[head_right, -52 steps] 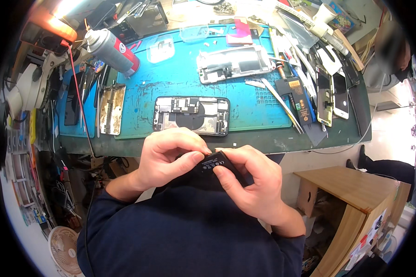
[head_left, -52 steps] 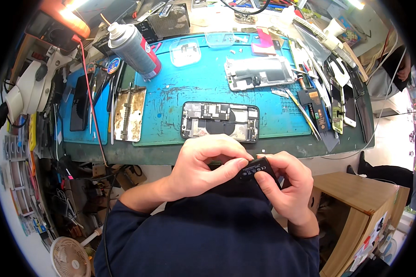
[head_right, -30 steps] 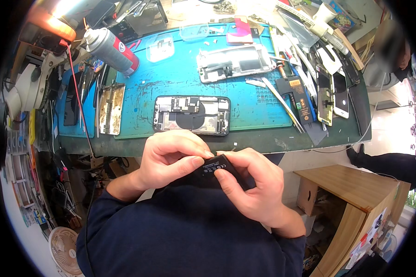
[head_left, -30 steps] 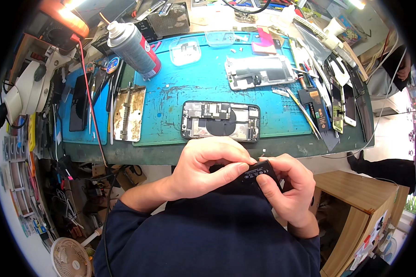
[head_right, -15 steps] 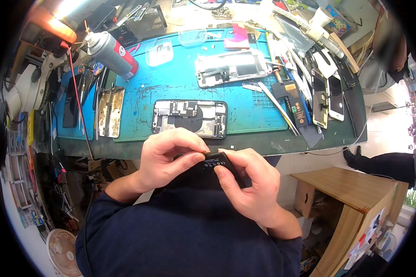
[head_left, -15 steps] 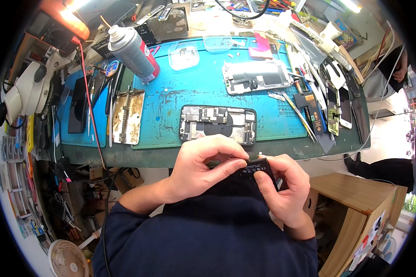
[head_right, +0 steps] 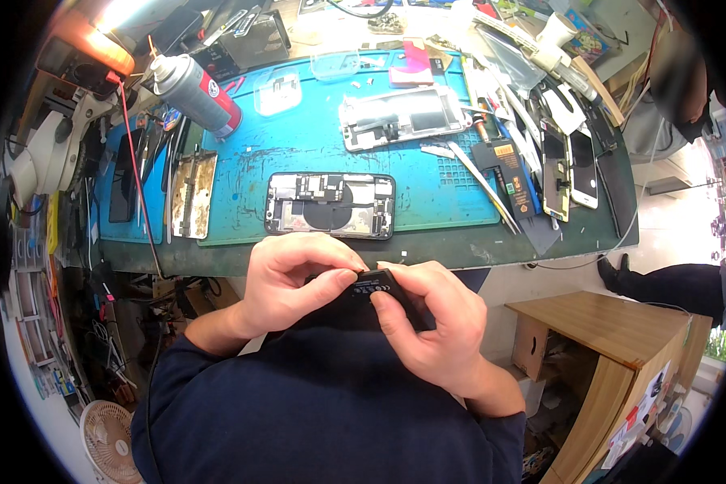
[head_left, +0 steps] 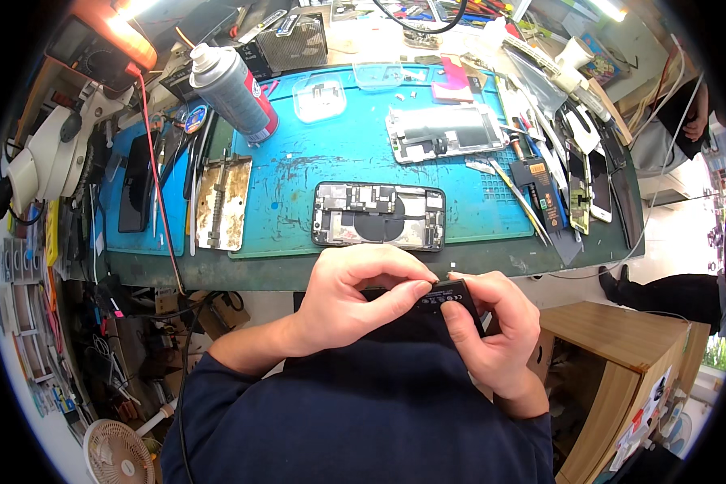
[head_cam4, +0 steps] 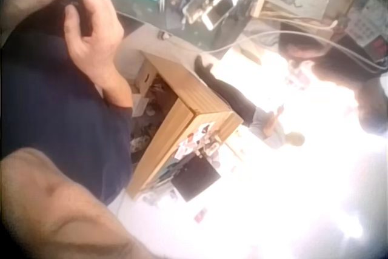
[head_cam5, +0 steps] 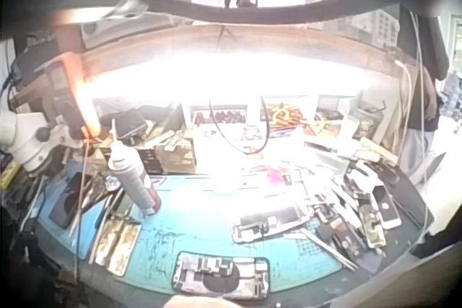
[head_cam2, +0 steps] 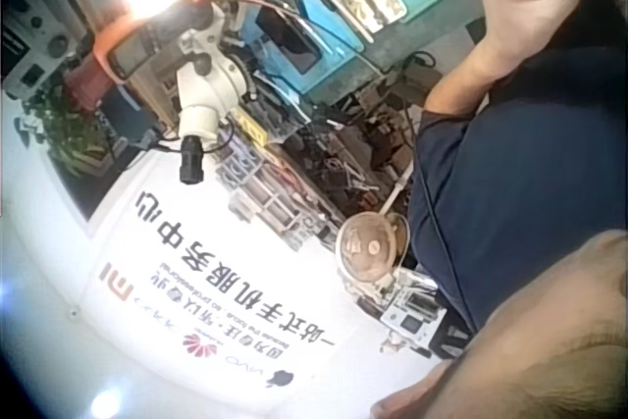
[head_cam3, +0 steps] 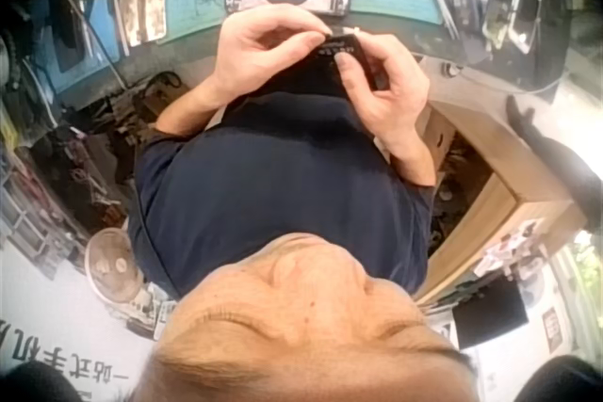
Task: The person removes a battery from a disassembled smartphone using a metal prying tool. They peel off the protective adhesive backing from the battery and then place it back into the phone's chassis, securing the connector with the tool.
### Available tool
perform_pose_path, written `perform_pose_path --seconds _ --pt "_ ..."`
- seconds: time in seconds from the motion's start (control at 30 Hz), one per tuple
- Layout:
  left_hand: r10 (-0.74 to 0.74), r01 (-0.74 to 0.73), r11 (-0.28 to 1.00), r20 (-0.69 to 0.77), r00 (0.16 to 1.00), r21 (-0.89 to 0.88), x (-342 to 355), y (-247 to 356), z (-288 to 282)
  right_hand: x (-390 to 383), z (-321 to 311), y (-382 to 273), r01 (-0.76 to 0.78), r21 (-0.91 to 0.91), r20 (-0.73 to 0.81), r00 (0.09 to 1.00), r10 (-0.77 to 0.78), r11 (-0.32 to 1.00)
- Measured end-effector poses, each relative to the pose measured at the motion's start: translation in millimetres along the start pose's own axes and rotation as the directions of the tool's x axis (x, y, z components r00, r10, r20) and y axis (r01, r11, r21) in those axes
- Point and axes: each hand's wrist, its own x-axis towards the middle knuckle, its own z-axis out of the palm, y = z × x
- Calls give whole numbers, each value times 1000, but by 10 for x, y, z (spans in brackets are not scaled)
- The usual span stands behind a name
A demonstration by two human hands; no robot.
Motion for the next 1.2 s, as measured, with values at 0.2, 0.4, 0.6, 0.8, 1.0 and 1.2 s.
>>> perform_pose_path --seconds 0.2,0.4,0.6,0.8,1.0,1.2 --pt "-162 178 961 89 983 -211 4 62 -53 -19 2 -1 0 25 16 1000 0 1000" --pt "-216 246 936 140 966 -254 -22 39 -92 -68 35 11 -28 60 9 1000 28 998" --pt "-159 179 953 100 982 -244 24 43 -28 -128 56 -40 -360 398 1 920 392 844" --pt "-147 158 976 88 985 -148 9 -21 31 63 -4 120 -336 756 -43 831 554 562" --pt "370 -328 825 0 929 460 193 18 90 41 -3 139 -347 719 -10 861 508 602" --pt "546 -440 630 39 837 640 236 6 51 49 44 84 -342 716 4 874 486 609"
